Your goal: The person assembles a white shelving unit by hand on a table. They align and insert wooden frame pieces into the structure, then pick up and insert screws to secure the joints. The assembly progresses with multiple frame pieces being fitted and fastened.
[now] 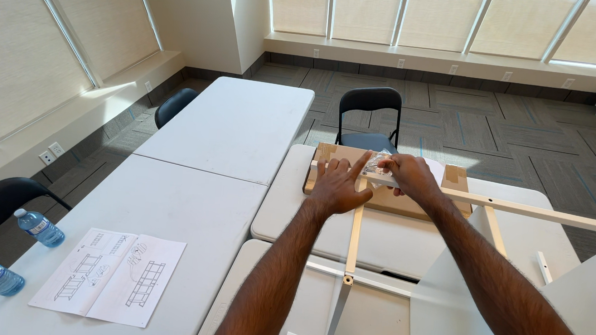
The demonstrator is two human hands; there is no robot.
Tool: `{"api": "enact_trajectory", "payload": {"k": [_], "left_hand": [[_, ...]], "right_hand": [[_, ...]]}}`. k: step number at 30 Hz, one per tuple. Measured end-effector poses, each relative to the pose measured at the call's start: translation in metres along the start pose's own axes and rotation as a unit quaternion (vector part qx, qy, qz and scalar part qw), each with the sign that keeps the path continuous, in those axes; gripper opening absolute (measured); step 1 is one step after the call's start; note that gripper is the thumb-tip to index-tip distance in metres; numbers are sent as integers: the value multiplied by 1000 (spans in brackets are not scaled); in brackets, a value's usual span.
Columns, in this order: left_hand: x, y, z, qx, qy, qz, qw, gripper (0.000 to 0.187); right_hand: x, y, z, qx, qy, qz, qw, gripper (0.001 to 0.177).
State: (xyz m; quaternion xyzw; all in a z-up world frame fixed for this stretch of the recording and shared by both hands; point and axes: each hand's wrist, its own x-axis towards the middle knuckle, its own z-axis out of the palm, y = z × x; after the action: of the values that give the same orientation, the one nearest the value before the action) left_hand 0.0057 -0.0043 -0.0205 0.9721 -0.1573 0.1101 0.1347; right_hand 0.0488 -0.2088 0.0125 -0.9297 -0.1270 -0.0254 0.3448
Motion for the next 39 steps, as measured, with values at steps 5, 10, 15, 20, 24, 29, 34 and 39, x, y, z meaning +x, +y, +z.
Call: {"api": "enact_trajectory", "payload": {"k": [5, 10, 15, 20, 24, 29, 34, 39], "left_hand": [[2, 1, 3, 16, -7, 16, 1000, 81], [5, -4, 9, 5, -4, 19, 1000, 80], [1, -4, 5, 9, -4, 17, 1000, 75], [2, -6, 10, 6, -2, 24, 1000, 73], [0, -3, 5, 4, -4, 24, 1000, 71], [0, -2, 4, 8, -6, 26, 1000, 73], [-2, -2, 1, 5, -3, 25, 1000, 73], [-3, 3, -7, 15, -17, 13, 1000, 78]], "right_hand": [[19, 19, 15, -81, 11, 44, 996, 73], [16, 8, 11, -110, 10, 87, 990, 84], [9, 1, 3, -47, -54, 19, 997, 71], [-3, 27, -16, -107, -113, 0, 988, 74], [-29, 34, -43, -223, -131, 44, 965, 89], [-57, 52, -61, -326, -107, 73, 936, 87], [-72, 93, -60, -408, -38, 103, 906, 66], [-65, 145, -52, -411, 4, 124, 903, 62]]}}
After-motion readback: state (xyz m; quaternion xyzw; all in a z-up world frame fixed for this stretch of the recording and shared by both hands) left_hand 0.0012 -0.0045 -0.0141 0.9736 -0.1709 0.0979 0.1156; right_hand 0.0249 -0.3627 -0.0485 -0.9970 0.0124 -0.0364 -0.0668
